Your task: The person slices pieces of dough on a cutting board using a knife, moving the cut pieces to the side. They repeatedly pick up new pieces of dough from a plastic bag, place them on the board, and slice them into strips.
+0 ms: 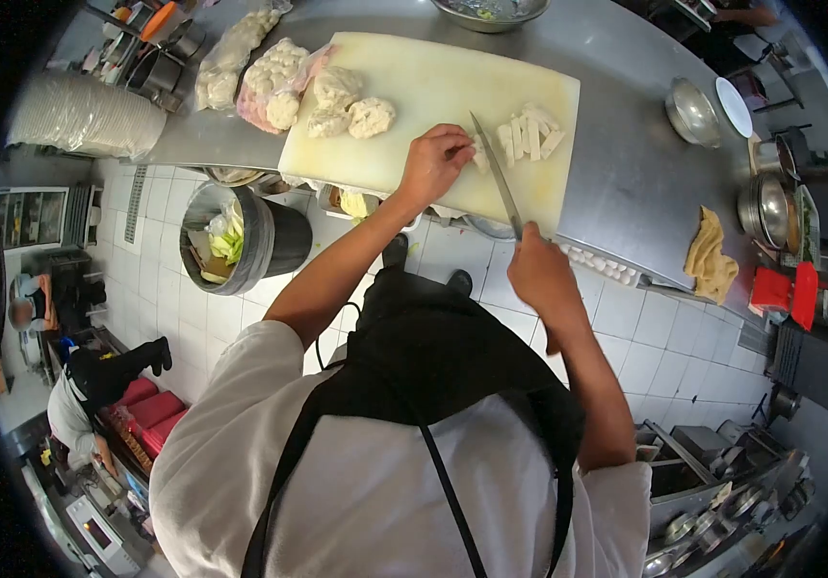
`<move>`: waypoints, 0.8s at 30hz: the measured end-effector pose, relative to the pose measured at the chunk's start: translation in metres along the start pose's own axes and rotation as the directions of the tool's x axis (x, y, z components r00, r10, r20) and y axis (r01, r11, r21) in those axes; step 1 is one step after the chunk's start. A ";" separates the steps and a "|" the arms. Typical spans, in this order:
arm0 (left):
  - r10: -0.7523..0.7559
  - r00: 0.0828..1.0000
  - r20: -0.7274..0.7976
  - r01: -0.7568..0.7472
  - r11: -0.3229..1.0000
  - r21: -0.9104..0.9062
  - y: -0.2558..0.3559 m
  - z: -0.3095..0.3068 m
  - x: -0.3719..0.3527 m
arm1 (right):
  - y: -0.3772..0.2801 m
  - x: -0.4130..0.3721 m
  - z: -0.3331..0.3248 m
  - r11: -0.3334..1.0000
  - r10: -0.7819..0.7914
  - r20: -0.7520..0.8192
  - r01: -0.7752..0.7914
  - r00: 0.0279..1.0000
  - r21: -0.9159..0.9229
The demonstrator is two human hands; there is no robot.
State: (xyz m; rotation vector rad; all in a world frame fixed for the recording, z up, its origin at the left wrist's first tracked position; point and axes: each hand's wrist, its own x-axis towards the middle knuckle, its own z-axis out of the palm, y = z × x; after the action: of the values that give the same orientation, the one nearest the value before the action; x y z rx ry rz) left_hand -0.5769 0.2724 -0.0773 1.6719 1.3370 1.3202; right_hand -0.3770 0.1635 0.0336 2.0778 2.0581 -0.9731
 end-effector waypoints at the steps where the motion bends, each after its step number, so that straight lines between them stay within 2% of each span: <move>1: 0.000 1.000 0.010 0.000 1.000 -0.006 -0.001 0.000 -0.003 | 0.001 0.007 -0.002 1.000 0.009 0.010 -0.010 1.000 0.009; 3: 0.008 1.000 -0.003 -0.008 1.000 -0.026 -0.004 -0.002 0.001 | -0.002 0.014 -0.007 0.998 0.033 -0.015 -0.032 0.999 0.045; 6: -0.010 0.999 -0.044 0.008 0.998 -0.066 -0.003 -0.001 -0.005 | -0.013 0.003 -0.019 0.999 -0.014 -0.107 0.010 0.994 -0.035; 9: -0.015 0.995 -0.102 0.008 0.998 -0.067 0.002 -0.002 -0.006 | -0.015 -0.013 -0.023 0.996 -0.066 -0.084 0.061 0.994 -0.064; 11: -0.013 0.991 -0.136 0.002 0.997 -0.079 0.002 -0.002 -0.006 | -0.019 -0.020 -0.024 0.998 -0.036 -0.047 0.034 0.998 -0.045; 18: 0.013 0.996 -0.083 -0.012 1.000 0.020 -0.003 0.002 -0.005 | -0.014 -0.018 -0.013 0.999 0.028 0.058 -0.026 0.998 -0.024; 20: 0.039 0.996 -0.077 -0.033 0.997 0.076 -0.002 0.002 -0.006 | -0.008 -0.005 -0.001 0.999 -0.013 0.025 0.014 1.000 -0.040; 24: 0.056 0.996 -0.070 -0.053 0.997 0.050 -0.005 0.003 -0.006 | -0.011 0.029 -0.003 1.000 -0.018 0.016 0.018 1.000 -0.007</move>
State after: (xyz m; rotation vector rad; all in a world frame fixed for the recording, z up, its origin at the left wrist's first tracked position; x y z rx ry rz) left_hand -0.5752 0.2689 -0.0845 1.7195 1.3833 1.4005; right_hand -0.3884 0.1920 0.0264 2.0447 2.0731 -0.9804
